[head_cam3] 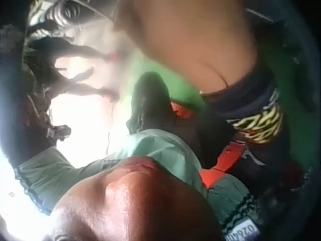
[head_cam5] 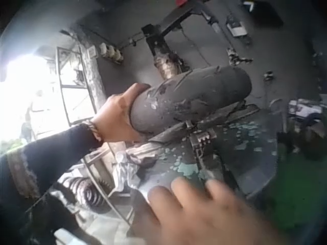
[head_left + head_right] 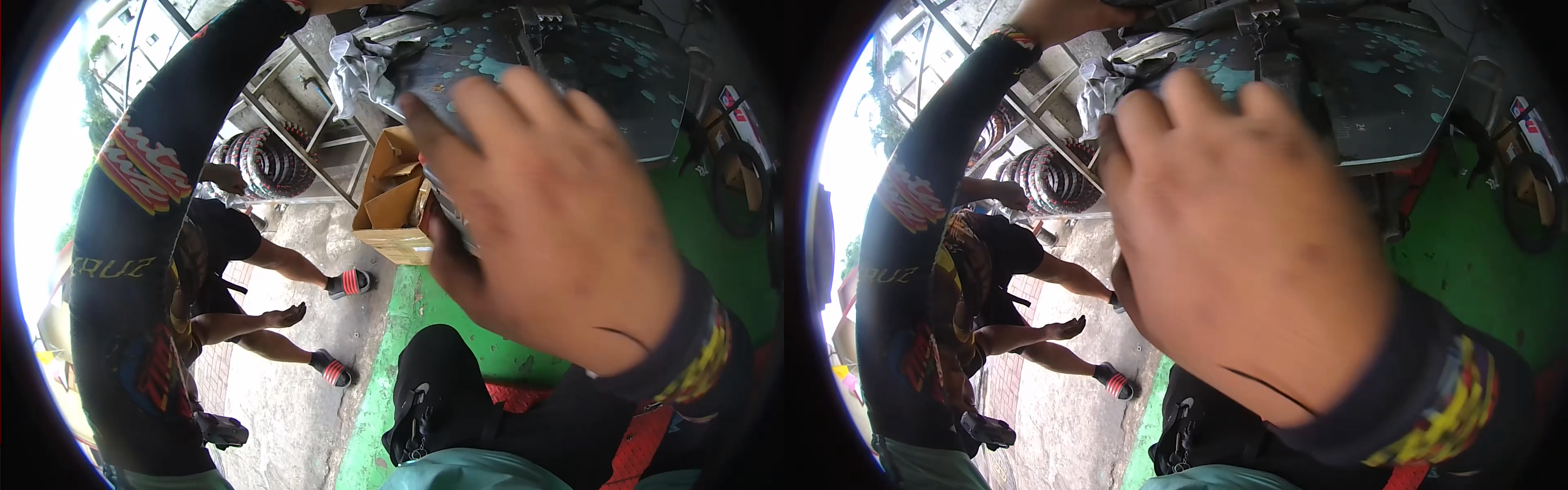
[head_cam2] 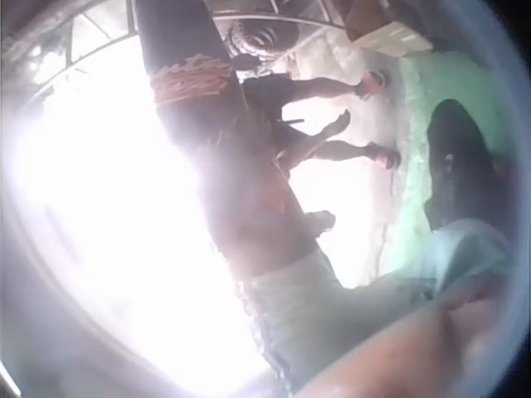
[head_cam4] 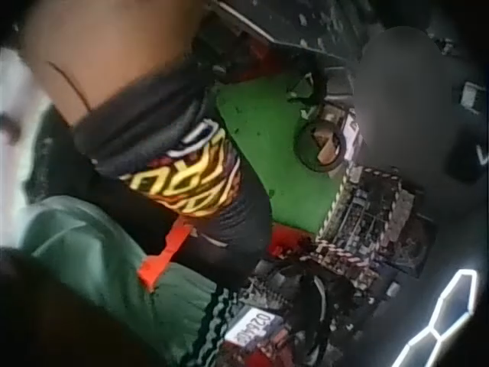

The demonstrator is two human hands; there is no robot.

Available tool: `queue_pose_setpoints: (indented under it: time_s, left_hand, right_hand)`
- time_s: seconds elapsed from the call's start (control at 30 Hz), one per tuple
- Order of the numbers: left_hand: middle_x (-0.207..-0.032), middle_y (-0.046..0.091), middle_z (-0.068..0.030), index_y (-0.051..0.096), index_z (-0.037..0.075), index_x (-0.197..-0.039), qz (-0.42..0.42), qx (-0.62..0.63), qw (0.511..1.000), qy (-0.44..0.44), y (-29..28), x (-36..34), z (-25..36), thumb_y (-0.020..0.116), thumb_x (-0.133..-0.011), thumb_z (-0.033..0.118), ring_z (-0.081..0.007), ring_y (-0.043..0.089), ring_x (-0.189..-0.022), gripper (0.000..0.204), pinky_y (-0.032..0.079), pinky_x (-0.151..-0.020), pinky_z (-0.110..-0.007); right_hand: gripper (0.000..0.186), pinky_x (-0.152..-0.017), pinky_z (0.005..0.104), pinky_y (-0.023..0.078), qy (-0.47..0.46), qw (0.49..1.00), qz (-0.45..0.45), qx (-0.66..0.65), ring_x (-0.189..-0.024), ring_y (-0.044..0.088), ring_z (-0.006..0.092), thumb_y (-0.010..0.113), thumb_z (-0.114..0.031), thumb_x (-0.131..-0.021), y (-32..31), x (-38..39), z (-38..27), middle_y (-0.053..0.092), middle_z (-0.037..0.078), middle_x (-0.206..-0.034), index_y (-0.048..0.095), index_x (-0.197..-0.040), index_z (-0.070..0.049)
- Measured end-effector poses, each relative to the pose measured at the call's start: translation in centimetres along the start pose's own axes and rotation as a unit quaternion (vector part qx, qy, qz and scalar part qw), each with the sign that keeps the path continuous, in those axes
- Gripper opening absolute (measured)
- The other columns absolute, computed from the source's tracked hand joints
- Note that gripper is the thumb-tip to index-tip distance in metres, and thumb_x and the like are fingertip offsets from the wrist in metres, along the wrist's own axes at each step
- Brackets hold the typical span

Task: Replacing a motorcycle tire using a tire changer machine.

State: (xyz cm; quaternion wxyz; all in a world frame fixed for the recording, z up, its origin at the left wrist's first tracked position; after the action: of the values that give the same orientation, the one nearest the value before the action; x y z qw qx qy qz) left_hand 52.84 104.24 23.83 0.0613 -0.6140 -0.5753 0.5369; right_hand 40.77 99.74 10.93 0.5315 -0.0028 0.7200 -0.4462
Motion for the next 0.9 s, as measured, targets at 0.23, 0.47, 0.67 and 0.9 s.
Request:
queue_pose_setpoints:
  time_s: [0.23,0.47,0.67,0.9]
  left_hand:
    - [-0.099,0.069,-0.0197,0.047,0.008,-0.128,-0.026,0.0,1.0,0.017,-0.7,-0.2,-0.1,0.087,-0.055,0.028,-0.0363,0.068,-0.094,0.086,0.055,-0.082,-0.042]
    - [-0.091,0.068,-0.0223,0.047,0.008,-0.126,-0.023,-0.015,1.0,0.012,-1.5,0.5,-0.5,0.085,-0.057,0.032,-0.0414,0.066,-0.086,0.083,0.054,-0.077,-0.046]
    - [-0.087,0.068,-0.0225,0.046,0.007,-0.126,-0.063,-0.023,0.997,-0.037,-0.8,0.5,-1.4,0.086,-0.055,0.033,-0.0419,0.066,-0.084,0.085,0.054,-0.075,-0.047]
    - [-0.085,0.067,-0.0208,0.046,0.005,-0.125,-0.029,-0.033,0.999,0.011,-1.8,0.5,-0.3,0.084,-0.055,0.035,-0.0404,0.066,-0.081,0.086,0.054,-0.073,-0.046]
  right_hand:
    - [0.062,-0.097,0.0383,0.035,0.135,0.934,-0.079,0.321,-0.115,0.049,0.0218,0.048,-0.045,-0.087,14.4,-13.9,3.5,0.061,0.01,-0.12,0.054,-0.129,0.0]
    - [0.082,-0.106,0.039,0.031,0.317,0.877,-0.232,0.275,-0.132,0.041,0.0254,0.036,-0.063,-0.093,18.9,-16.4,9.5,0.048,0.012,-0.143,0.029,-0.152,-0.008]
    - [0.079,-0.095,0.0375,0.037,0.132,0.941,-0.069,0.303,-0.114,0.051,0.0227,0.05,-0.059,-0.089,11.8,-12.4,1.9,0.063,0.011,-0.116,0.048,-0.139,0.002]
    - [0.048,-0.083,0.0412,0.042,-0.012,0.992,0.016,0.124,-0.094,0.056,0.0281,0.071,-0.021,-0.072,-2.9,-3.3,-3.2,0.06,0.011,-0.096,0.061,-0.116,-0.006]
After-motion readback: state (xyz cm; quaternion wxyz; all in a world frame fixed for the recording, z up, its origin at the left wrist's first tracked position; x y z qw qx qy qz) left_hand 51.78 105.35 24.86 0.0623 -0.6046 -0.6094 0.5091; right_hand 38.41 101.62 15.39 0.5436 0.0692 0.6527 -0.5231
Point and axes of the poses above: each hand's wrist, its own x-axis away from the middle knuckle, its own y-axis out of the palm, z = x × y, the point moved 10 cm from there along -x, towards the middle knuckle
